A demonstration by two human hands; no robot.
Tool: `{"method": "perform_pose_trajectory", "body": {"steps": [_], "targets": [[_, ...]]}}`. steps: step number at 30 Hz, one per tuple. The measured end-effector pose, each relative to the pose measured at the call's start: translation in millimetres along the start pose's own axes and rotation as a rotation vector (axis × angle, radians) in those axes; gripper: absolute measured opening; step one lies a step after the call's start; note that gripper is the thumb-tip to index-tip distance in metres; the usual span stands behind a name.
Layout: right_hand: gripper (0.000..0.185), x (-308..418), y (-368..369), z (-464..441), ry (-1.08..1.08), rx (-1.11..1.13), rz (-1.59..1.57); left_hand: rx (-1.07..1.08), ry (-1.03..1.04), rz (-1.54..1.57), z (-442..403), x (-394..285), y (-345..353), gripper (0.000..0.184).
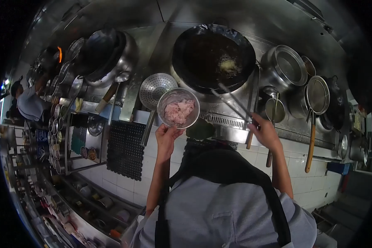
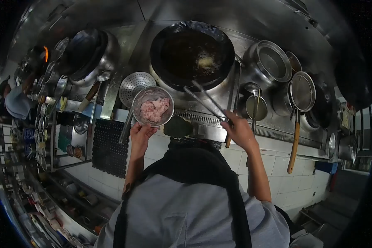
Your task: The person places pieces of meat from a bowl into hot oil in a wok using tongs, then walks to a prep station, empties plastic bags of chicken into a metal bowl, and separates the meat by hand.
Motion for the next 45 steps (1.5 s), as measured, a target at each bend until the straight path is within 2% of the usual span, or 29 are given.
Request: {"method": "perform_pose_trajectory", "body": {"steps": [2,4,7,13,17,20,23,25,28,32,34,36,39,41,43,45], "targets": [[0.045,43,24,1,-0.098,0.165,0.107,-0.024,0.031,-0.001,-4,-8,1,0.006],[0.045,64,41,1,-0.172,0.209,0.316,-0.015,0.092,-0.076,-7,-17,1,0.003],[0.047,84,51,-7,-0.190,0.173,0.417,0.017,0.173,-0.177,-11,-19,-4,0.006],[0.045,91,70,-20,-0.252,0.207,0.580,0.033,0.164,-0.190,-7,-12,1,0.006],[0.043,101,52,-4,-0.206,0.227,0.607,-0.004,0.070,-0.049,-4,-9,-1,0.003],[0.039,98,43,5,-0.219,0.193,0.482,0.002,0.059,-0.039,-8,-4,-2,0.006],[0.039,106,34,7,-0.305,0.138,0.431,0.039,0.040,-0.061,-17,4,0,0.010],[0.040,104,23,7,-0.199,0.157,0.164,0.031,-0.023,-0.035,-14,12,1,0.013],[0.040,92,23,-5,-0.116,0.202,0.346,0.094,-0.071,0.089,-9,15,16,0.013],[0.041,83,-10,-4,-0.084,0.048,0.249,0.085,-0.084,0.051,-4,18,17,0.012],[0.042,85,-12,-1,-0.042,0.092,0.303,0.088,-0.070,0.043,-3,14,20,0.010],[0.040,89,1,-1,-0.179,0.103,0.522,0.102,-0.058,-0.009,-4,13,21,0.009],[0.040,91,28,-13,-0.175,0.179,0.618,0.138,-0.037,-0.088,-7,14,20,0.008],[0.040,92,23,-12,-0.167,0.180,0.641,0.152,-0.021,-0.114,-8,13,19,0.009],[0.039,95,14,-9,-0.165,0.185,0.662,0.118,-0.048,0.018,-7,13,15,0.009],[0.037,110,-12,0,-0.234,0.069,0.519,0.117,-0.043,0.023,-8,14,11,0.009]]}}
Point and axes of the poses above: each hand's wrist, its own z-axis away from the middle knuckle, its own y-axis out of the palm, x = y × z, the point moved 10 cm from there along -z, towards the middle knuckle, and after that the axes turned 1 degree about z, right-handed, at the moved point
